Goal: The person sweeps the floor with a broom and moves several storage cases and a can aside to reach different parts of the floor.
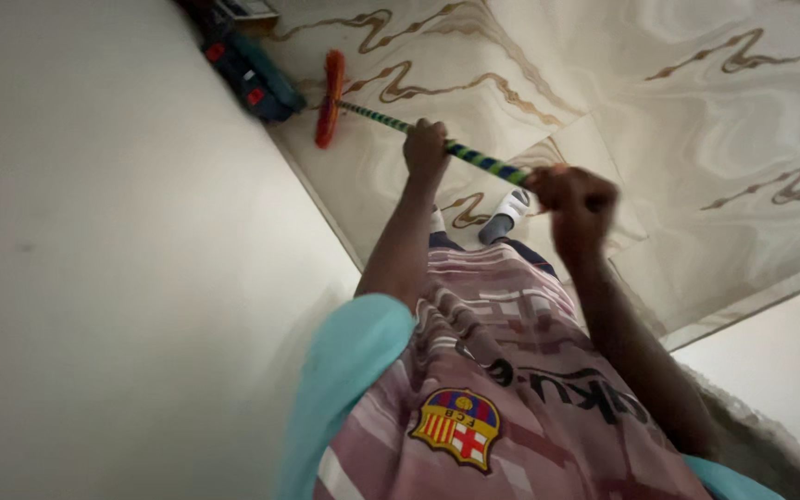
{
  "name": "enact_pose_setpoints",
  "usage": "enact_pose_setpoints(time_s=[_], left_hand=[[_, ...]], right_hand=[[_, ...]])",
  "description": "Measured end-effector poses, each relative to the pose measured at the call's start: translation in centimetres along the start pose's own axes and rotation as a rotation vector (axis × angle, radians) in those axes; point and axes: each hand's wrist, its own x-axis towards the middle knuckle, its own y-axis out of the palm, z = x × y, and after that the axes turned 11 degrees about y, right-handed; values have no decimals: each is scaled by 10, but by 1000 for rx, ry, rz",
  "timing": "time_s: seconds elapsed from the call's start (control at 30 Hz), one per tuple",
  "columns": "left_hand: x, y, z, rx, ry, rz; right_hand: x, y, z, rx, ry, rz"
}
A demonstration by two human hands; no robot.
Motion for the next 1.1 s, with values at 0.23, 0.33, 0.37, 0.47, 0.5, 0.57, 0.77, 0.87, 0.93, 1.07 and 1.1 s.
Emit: enact_pose_setpoints(time_s=[0.23,0.33,0.37,0.47,0.5,0.57,0.77,0.87,0.93,1.07,1.1], left_hand=[[26,56,-35,-192,164,152],[28,14,-92,-236,163,128],[26,-5,-109,-222,212,9],[10,-56,-145,-245,275,-128],[1,-68,-150,-281,285,-151],[-19,-83,-154,-298,256,-167],[-75,-49,-107,-295,29,-86],[-90,-11,-80,-317,-51,-5],[-91,4,-71,-351,-94,59],[-65,20,-96,-410,182,-326],[-55,16,-103,-405,180,-326]], right_hand=[[-10,14,36,-504,169,-233],[-16,6,74,-469,111,-262],[-21,1,88,-344,45,-203],[-32,-17,119,-189,-115,8],[-34,-26,129,-177,-147,60],[-32,-45,139,-119,-116,151],[-11,-36,74,-20,31,-25],[-21,7,60,-127,121,23],[-28,28,80,-387,176,133],[-21,52,111,-626,132,399],[-16,57,112,-622,133,402]])
